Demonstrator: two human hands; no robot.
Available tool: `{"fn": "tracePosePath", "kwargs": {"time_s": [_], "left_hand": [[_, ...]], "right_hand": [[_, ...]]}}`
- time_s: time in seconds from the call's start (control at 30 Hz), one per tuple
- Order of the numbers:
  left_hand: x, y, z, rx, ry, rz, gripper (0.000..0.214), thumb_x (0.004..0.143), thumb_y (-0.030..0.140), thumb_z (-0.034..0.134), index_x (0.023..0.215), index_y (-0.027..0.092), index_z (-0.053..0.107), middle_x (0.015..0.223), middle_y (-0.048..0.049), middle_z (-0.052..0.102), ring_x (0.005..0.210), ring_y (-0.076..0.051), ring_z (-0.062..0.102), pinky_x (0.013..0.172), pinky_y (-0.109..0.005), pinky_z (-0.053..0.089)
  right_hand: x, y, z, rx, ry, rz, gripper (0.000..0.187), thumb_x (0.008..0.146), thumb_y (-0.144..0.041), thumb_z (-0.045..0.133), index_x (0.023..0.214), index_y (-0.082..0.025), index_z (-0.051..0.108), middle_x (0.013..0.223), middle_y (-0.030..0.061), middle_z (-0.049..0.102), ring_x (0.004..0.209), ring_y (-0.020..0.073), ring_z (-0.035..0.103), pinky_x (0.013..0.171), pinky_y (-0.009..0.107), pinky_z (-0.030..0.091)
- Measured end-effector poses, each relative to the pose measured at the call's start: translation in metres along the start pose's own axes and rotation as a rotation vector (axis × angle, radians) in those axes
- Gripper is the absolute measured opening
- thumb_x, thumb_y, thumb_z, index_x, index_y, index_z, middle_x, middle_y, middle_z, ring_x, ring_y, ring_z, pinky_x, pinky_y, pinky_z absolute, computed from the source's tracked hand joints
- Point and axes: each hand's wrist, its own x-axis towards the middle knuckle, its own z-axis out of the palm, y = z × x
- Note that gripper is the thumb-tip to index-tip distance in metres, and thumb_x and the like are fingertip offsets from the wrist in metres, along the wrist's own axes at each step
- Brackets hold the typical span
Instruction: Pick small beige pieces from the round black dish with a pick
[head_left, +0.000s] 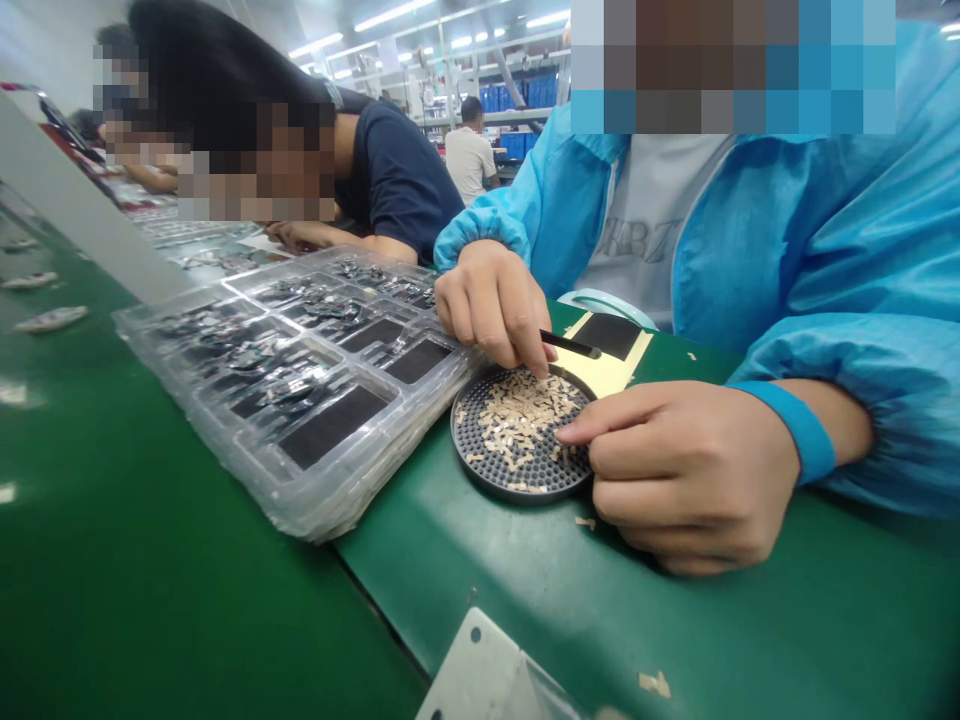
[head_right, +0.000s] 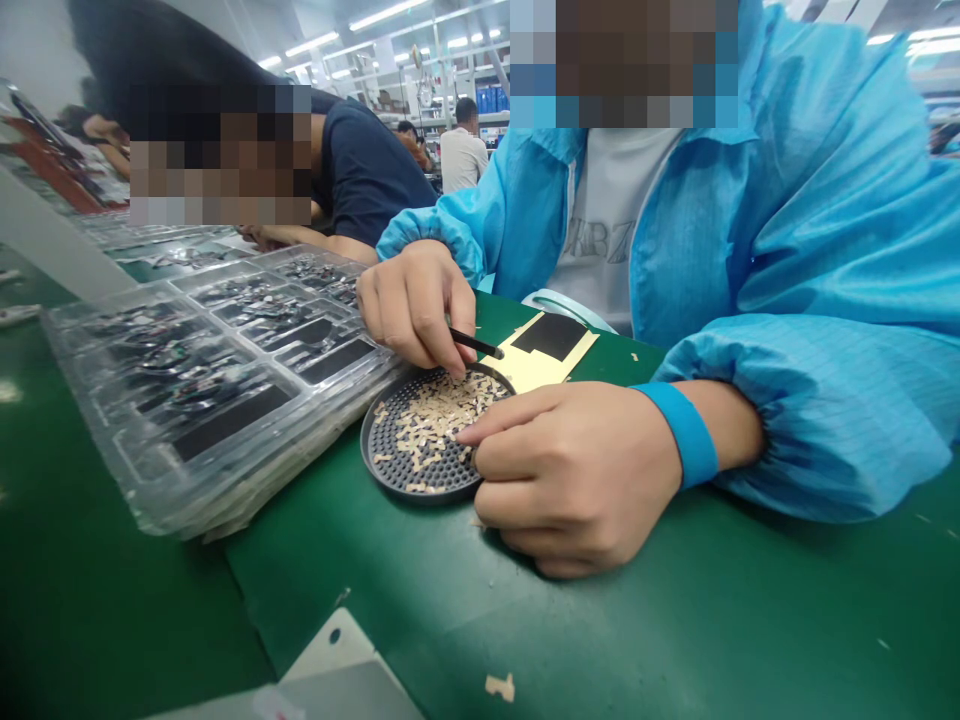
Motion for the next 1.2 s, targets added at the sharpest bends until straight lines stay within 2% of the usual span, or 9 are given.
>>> {"fn": "tracePosePath", "kwargs": {"time_s": [0.1, 0.23, 0.37, 0.5, 0.73, 0.8, 1.03, 1.1, 1.2], "left_hand": [[0.003, -0.007, -0.006, -0.048, -0.078, 0.065, 0.026, 0.101, 0.018, 0.073, 0.085, 0.03, 0.091, 0.057, 0.0092, 0.068, 0.032, -0.004, 0.053, 0.087, 0.0, 0.059], [0.008, -0.012, -0.01, -0.164, -0.189, 0.101, 0.027, 0.1, 0.007, 0.072, 0.106, 0.023, 0.093, 0.073, 0.0074, 0.077, 0.047, -0.009, 0.07, 0.09, -0.005, 0.064], [0.006, -0.004, 0.0, -0.067, -0.07, 0.071, 0.024, 0.1, 0.016, 0.074, 0.095, 0.029, 0.093, 0.058, 0.01, 0.069, 0.03, -0.005, 0.051, 0.082, 0.0, 0.061], [0.005, 0.002, 0.008, -0.024, 0.043, -0.001, 0.02, 0.097, 0.019, 0.08, 0.084, 0.029, 0.091, 0.054, 0.0088, 0.065, 0.035, -0.006, 0.059, 0.078, 0.001, 0.06], [0.01, -0.012, -0.009, -0.156, -0.189, 0.115, 0.034, 0.101, 0.006, 0.068, 0.117, 0.024, 0.092, 0.075, 0.0086, 0.077, 0.044, -0.009, 0.067, 0.087, -0.006, 0.067], [0.011, -0.016, -0.013, -0.131, -0.238, 0.16, 0.038, 0.102, 0.007, 0.065, 0.123, 0.025, 0.091, 0.075, 0.0101, 0.077, 0.037, -0.007, 0.06, 0.087, -0.005, 0.066], [0.015, -0.012, -0.013, -0.17, -0.265, 0.147, 0.031, 0.101, 0.002, 0.064, 0.11, 0.017, 0.089, 0.079, 0.0075, 0.079, 0.047, -0.008, 0.069, 0.088, -0.007, 0.069], [0.015, -0.007, -0.013, -0.131, -0.273, 0.124, 0.028, 0.102, 0.004, 0.065, 0.091, 0.017, 0.087, 0.075, 0.0084, 0.078, 0.044, -0.005, 0.066, 0.087, -0.004, 0.066], [0.01, -0.001, -0.012, 0.004, -0.153, 0.02, 0.04, 0.102, 0.017, 0.071, 0.064, 0.025, 0.08, 0.062, 0.0115, 0.071, 0.039, -0.003, 0.062, 0.081, 0.001, 0.061]], "right_hand": [[0.0, 0.0, 0.002, 0.006, 0.01, -0.007, 0.072, 0.117, -0.053, 0.06, 0.09, -0.019, 0.002, 0.08, -0.0026, 0.009, 0.068, -0.0004, 0.02, 0.064, 0.016, 0.019], [0.001, -0.001, 0.002, 0.033, 0.055, 0.021, 0.076, 0.114, -0.054, 0.066, 0.09, -0.018, 0.004, 0.08, -0.0026, 0.009, 0.067, -0.0007, 0.021, 0.063, 0.016, 0.02], [0.002, -0.003, 0.002, 0.055, 0.024, 0.01, 0.071, 0.116, -0.052, 0.061, 0.09, -0.017, 0.005, 0.08, -0.0017, 0.008, 0.068, 0.0001, 0.02, 0.064, 0.015, 0.021], [0.002, -0.002, 0.005, 0.061, -0.02, -0.021, 0.068, 0.117, -0.052, 0.057, 0.091, -0.016, 0.006, 0.084, -0.0002, 0.004, 0.07, 0.0008, 0.016, 0.067, 0.013, 0.021], [0.004, -0.001, 0.005, 0.014, -0.045, -0.05, 0.071, 0.115, -0.05, 0.06, 0.093, -0.017, 0.001, 0.087, -0.0006, 0.0, 0.071, 0.0001, 0.012, 0.065, 0.011, 0.022], [0.004, -0.002, 0.005, -0.001, -0.054, -0.051, 0.07, 0.116, -0.049, 0.058, 0.093, -0.017, 0.001, 0.087, -0.0007, 0.0, 0.07, 0.0001, 0.011, 0.064, 0.011, 0.021], [0.005, -0.002, 0.004, -0.001, -0.042, -0.043, 0.071, 0.116, -0.051, 0.058, 0.095, -0.017, -0.001, 0.087, -0.0007, 0.0, 0.071, -0.0001, 0.014, 0.066, 0.011, 0.024], [0.004, -0.001, 0.003, -0.002, -0.025, -0.03, 0.076, 0.113, -0.053, 0.064, 0.094, -0.018, 0.0, 0.086, -0.0009, 0.001, 0.07, -0.0004, 0.012, 0.064, 0.011, 0.022], [0.002, -0.002, 0.001, -0.023, 0.0, -0.004, 0.078, 0.112, -0.053, 0.067, 0.093, -0.018, 0.0, 0.085, -0.0015, 0.002, 0.07, -0.0011, 0.011, 0.063, 0.011, 0.019]]}}
